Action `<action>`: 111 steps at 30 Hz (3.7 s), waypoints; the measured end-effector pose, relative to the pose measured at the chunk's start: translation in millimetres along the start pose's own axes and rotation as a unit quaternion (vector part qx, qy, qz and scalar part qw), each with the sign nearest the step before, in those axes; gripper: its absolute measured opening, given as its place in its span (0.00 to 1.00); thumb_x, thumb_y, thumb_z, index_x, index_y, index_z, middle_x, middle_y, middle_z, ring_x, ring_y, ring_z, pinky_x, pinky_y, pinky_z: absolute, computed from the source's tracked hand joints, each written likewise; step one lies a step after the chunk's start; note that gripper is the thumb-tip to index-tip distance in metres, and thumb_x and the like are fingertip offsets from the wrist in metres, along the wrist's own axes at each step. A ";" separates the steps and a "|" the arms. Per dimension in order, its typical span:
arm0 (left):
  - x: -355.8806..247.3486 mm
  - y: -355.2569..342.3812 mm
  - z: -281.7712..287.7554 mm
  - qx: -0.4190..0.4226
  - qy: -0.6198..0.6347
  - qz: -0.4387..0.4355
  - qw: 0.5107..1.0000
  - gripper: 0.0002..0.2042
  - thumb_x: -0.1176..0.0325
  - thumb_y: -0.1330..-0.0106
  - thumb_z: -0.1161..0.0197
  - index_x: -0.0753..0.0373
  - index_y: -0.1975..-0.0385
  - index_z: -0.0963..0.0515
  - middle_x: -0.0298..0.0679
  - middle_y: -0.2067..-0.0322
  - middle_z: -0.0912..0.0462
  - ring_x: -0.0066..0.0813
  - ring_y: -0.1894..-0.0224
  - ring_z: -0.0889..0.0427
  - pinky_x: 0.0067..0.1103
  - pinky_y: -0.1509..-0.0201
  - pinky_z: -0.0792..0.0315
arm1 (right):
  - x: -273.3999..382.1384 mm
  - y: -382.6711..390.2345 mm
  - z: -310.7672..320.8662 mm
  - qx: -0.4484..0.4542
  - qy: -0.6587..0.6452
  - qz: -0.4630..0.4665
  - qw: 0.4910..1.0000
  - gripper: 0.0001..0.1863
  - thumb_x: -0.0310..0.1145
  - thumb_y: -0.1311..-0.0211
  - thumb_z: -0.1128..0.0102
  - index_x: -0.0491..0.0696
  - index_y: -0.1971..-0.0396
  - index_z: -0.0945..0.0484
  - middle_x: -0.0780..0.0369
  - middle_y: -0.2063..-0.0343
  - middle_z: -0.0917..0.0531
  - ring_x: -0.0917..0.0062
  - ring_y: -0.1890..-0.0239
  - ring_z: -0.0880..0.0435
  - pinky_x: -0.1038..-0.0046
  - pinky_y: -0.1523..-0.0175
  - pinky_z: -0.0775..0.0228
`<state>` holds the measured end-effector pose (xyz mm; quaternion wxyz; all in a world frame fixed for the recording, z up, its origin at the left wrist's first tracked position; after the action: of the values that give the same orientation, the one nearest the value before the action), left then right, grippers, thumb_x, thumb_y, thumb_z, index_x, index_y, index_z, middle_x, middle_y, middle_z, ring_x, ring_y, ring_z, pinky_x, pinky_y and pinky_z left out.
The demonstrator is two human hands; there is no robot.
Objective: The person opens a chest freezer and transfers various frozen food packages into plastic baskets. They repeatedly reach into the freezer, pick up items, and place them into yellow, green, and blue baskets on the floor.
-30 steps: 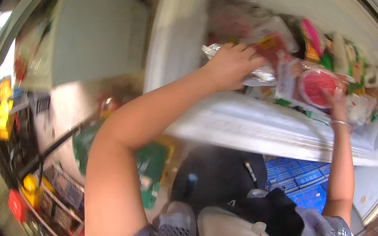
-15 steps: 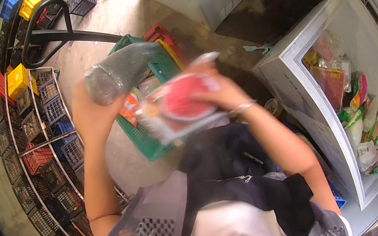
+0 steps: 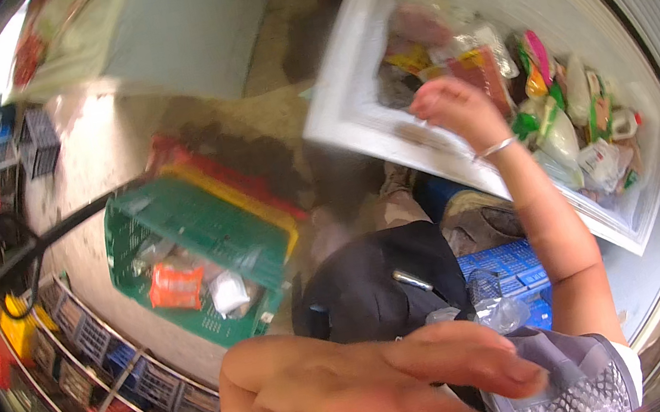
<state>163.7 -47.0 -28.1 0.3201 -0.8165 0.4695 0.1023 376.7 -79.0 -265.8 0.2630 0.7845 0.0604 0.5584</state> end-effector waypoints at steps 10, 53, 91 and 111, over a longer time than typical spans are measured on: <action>189.0 -168.7 70.5 -0.041 0.143 0.026 0.989 0.35 0.40 0.41 0.58 0.56 0.39 0.49 0.47 0.48 0.35 0.45 0.49 0.35 0.37 0.49 0.39 | -135.9 -76.8 373.7 -0.320 0.383 -0.153 0.853 0.25 0.44 0.53 0.39 0.44 0.58 0.29 0.55 0.61 0.23 0.71 0.61 0.23 0.73 0.55 0.31; -76.2 8.8 154.0 -0.384 -0.626 0.236 0.636 0.19 0.65 0.50 0.34 0.69 0.61 0.26 0.39 0.65 0.21 0.25 0.62 0.24 0.21 0.54 0.31 | 1.7 38.0 115.8 -0.118 0.696 0.035 0.707 0.16 0.33 0.49 0.47 0.39 0.63 0.30 0.47 0.71 0.23 0.53 0.66 0.24 0.60 0.61 0.31; 250.0 -145.1 241.6 0.208 -0.780 0.195 0.558 0.11 0.68 0.49 0.42 0.59 0.65 0.26 0.40 0.68 0.25 0.40 0.63 0.25 0.31 0.60 0.31 | -117.3 -22.7 325.1 -0.086 0.712 -0.104 0.689 0.27 0.37 0.58 0.36 0.48 0.54 0.31 0.55 0.55 0.27 0.59 0.54 0.28 0.63 0.51 0.35; 341.1 -117.2 424.0 0.438 -0.770 0.418 0.202 0.08 0.72 0.50 0.44 0.60 0.68 0.24 0.41 0.75 0.21 0.40 0.68 0.22 0.32 0.67 0.27 | -112.9 -6.5 290.7 -0.106 0.578 -0.013 0.809 0.30 0.39 0.57 0.39 0.47 0.50 0.33 0.54 0.56 0.25 0.62 0.54 0.25 0.65 0.50 0.35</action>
<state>501.4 17.7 -465.9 0.7413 0.2502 0.2346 0.5769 600.2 -217.7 -433.5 0.2685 0.2836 0.1522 0.9079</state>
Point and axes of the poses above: each hand's wrist, its own y-axis away from the middle knuckle, its own z-axis out of the back of the hand, x = y × z, the point moved 5 cm from there along -y, towards the middle knuckle
